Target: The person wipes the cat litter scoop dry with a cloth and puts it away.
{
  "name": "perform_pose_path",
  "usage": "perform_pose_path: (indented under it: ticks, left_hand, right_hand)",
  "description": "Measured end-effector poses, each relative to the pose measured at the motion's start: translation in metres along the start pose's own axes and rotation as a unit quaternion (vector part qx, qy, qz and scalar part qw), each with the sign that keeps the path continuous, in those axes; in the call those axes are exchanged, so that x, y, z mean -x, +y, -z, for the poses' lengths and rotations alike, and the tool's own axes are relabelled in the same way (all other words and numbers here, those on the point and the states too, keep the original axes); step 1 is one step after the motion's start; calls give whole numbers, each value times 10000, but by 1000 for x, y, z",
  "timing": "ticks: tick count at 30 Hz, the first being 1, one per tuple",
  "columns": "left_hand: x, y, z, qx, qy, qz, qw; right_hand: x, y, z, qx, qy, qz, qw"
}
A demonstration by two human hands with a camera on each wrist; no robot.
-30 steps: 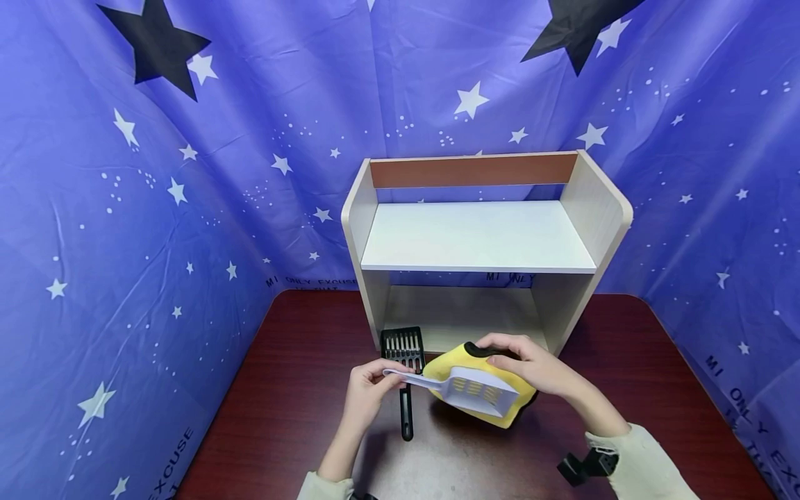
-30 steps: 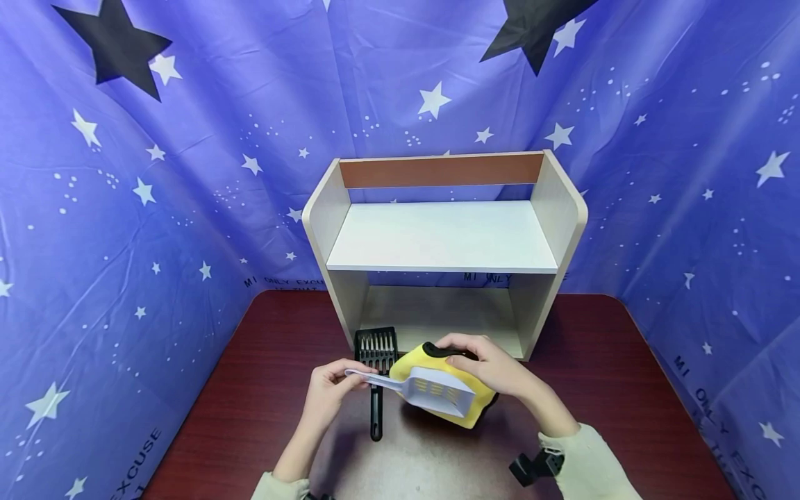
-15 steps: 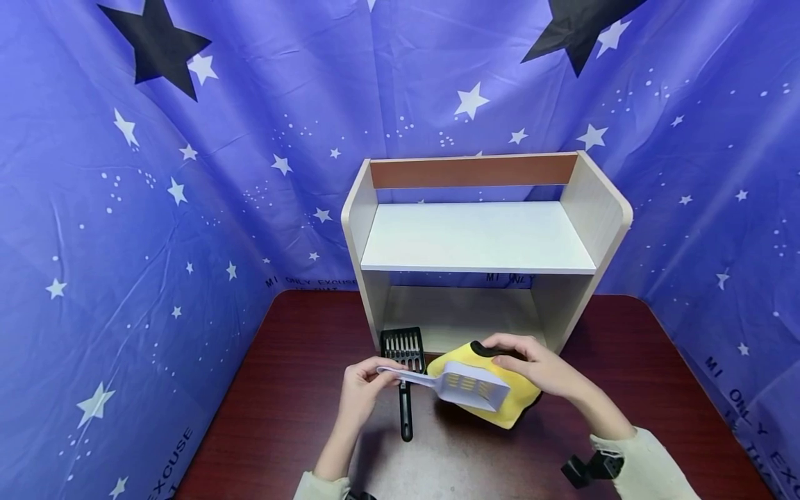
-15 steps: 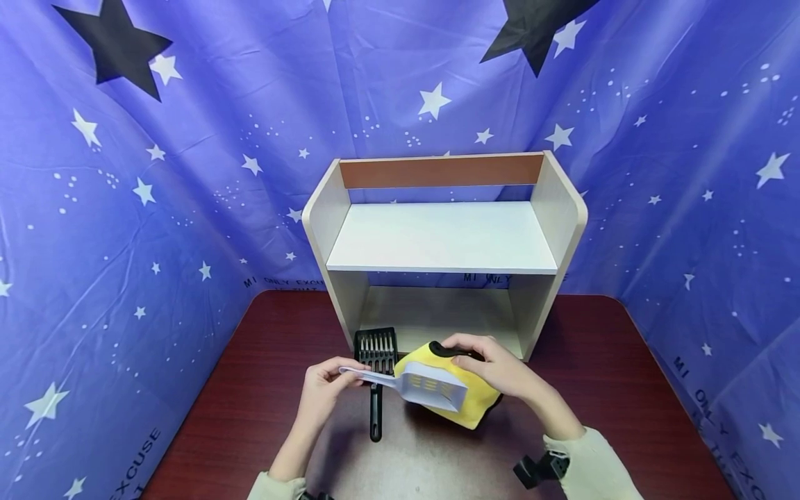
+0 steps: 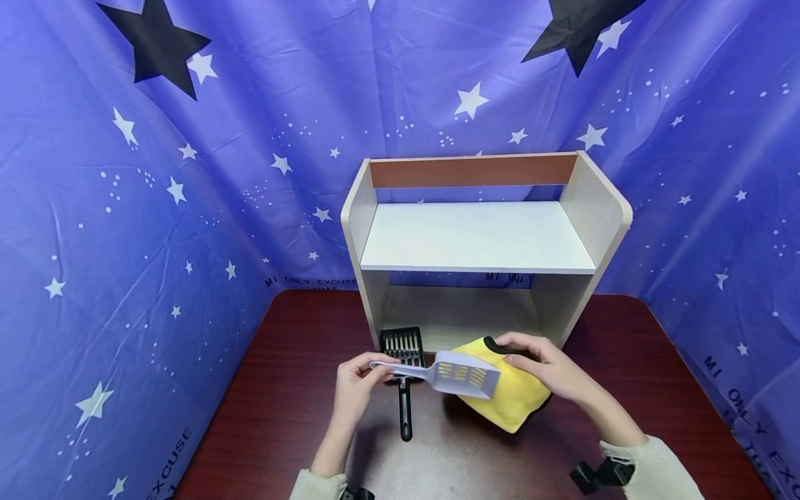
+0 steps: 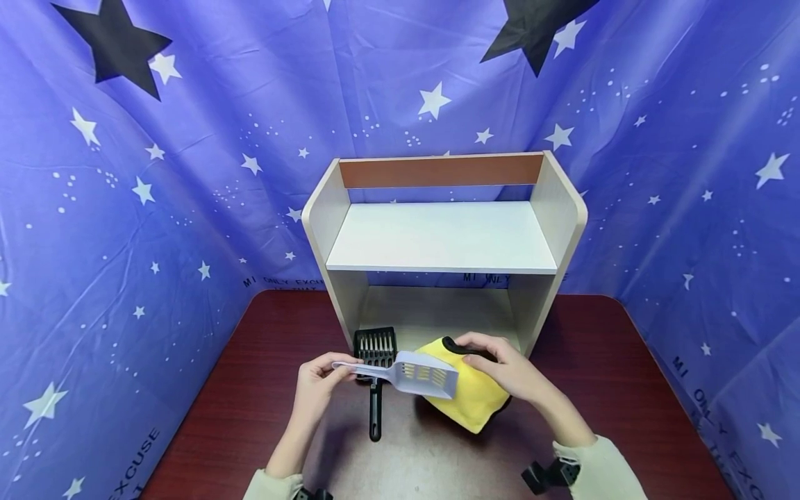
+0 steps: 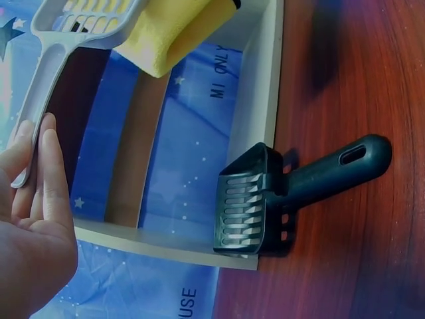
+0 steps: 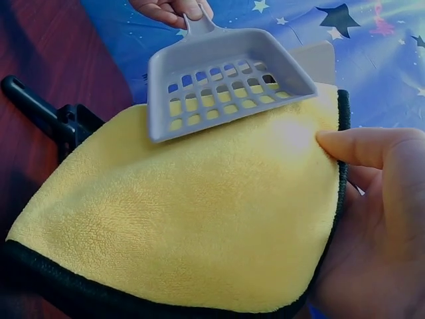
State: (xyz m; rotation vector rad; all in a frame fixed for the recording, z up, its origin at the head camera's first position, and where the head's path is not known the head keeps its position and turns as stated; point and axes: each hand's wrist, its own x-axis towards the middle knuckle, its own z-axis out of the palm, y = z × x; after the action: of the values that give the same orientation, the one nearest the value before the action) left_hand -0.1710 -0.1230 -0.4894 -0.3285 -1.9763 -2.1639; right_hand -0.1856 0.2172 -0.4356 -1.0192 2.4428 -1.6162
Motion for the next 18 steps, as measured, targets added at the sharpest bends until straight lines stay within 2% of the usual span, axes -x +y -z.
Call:
perform_pose_path:
  ticks: [6,12,18]
  left_hand:
    - [0,1,2,57,34,-81,9999]
    - [0,3,3,179,149,-66,9997]
    - [0,0,5,105,297,-121,9994]
  right_hand:
    - [6,2,0,-15,79,-149,9999]
    - [11,6,1,-37,162,-130,9998]
    - [17,10,2,-67,205,-124,9997]
